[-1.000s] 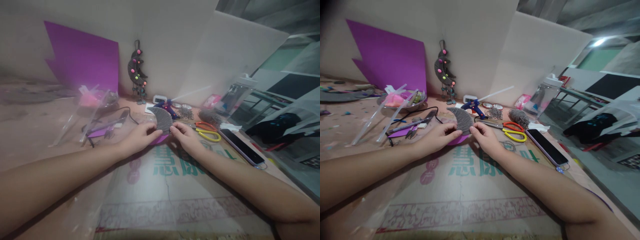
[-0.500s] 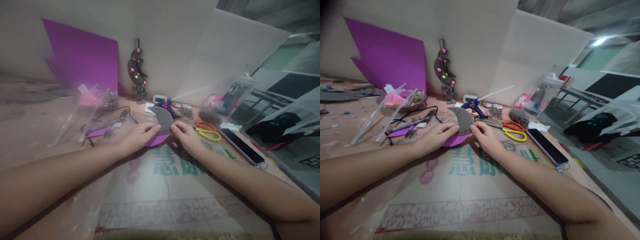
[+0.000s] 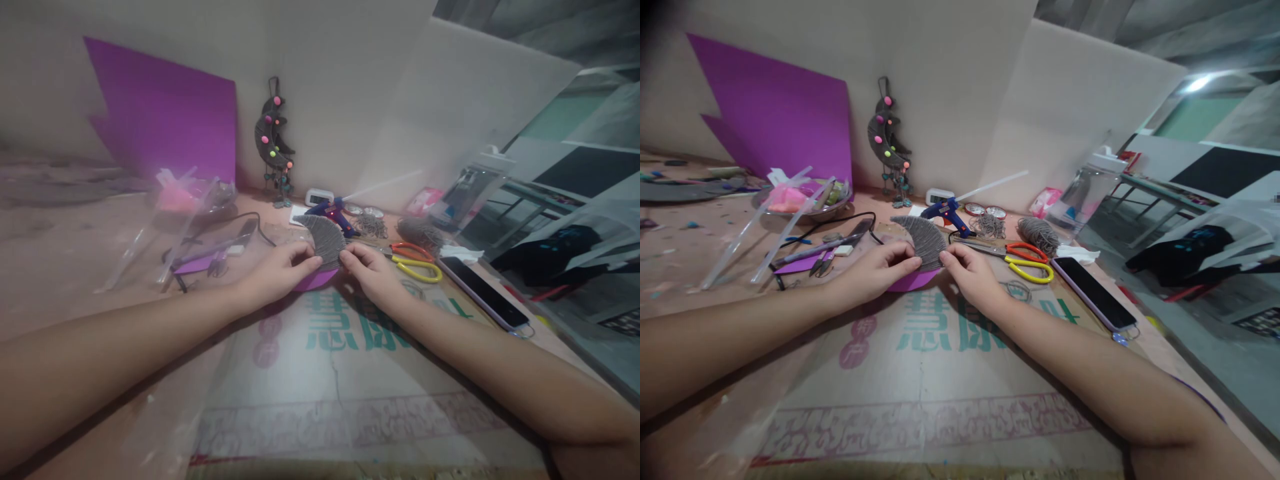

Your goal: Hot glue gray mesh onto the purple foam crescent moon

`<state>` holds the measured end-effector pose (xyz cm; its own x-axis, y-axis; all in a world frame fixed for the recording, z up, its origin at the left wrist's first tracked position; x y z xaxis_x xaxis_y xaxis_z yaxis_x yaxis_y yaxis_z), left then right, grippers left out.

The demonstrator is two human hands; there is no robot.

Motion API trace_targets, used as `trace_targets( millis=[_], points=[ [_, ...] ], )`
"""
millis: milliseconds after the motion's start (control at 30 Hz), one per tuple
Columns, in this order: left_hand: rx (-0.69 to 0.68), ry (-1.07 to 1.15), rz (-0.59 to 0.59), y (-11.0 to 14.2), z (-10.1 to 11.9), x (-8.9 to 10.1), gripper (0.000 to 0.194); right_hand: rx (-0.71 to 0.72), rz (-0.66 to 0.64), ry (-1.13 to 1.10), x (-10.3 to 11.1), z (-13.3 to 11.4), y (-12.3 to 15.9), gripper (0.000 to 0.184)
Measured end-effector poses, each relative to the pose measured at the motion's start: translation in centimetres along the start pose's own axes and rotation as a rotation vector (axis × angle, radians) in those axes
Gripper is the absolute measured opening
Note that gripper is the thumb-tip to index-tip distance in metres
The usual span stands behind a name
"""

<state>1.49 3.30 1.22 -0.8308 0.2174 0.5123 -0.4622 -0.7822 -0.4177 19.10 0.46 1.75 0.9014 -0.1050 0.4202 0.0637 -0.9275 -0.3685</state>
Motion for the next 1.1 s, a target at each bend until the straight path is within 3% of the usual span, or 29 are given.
trace_targets(
  millis=[300,600,1100],
  points=[
    [0.021,0.110,-0.013,-0.13,-0.12,-0.12,0.033,0.021,0.006,0.002,0.04,-0.02,-0.04,0.034],
    [0.011,0.000,-0.014,-0.25,-0.31,-0.16,0.035,-0.071,-0.037,-0.066,-0.28,0.39,0.21,0.033],
    [0.093,0.048,0.000,-0.15,-0.49,-0.24,0.035,-0.087,-0.075,-0.142,-0.56,0.70,0.26,0.027]
  ],
)
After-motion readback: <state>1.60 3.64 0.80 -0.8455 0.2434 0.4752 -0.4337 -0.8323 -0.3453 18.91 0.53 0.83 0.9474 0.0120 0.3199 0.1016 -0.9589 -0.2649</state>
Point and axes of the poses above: each hand's wrist, its own y-axis away from the middle knuckle, its own x-axis out of the back of the hand, z = x × y, the point moved 3 cm from there along -y, towards the middle knuckle, and after that the axes turned 5 degrees about z, right-handed, at the moved point
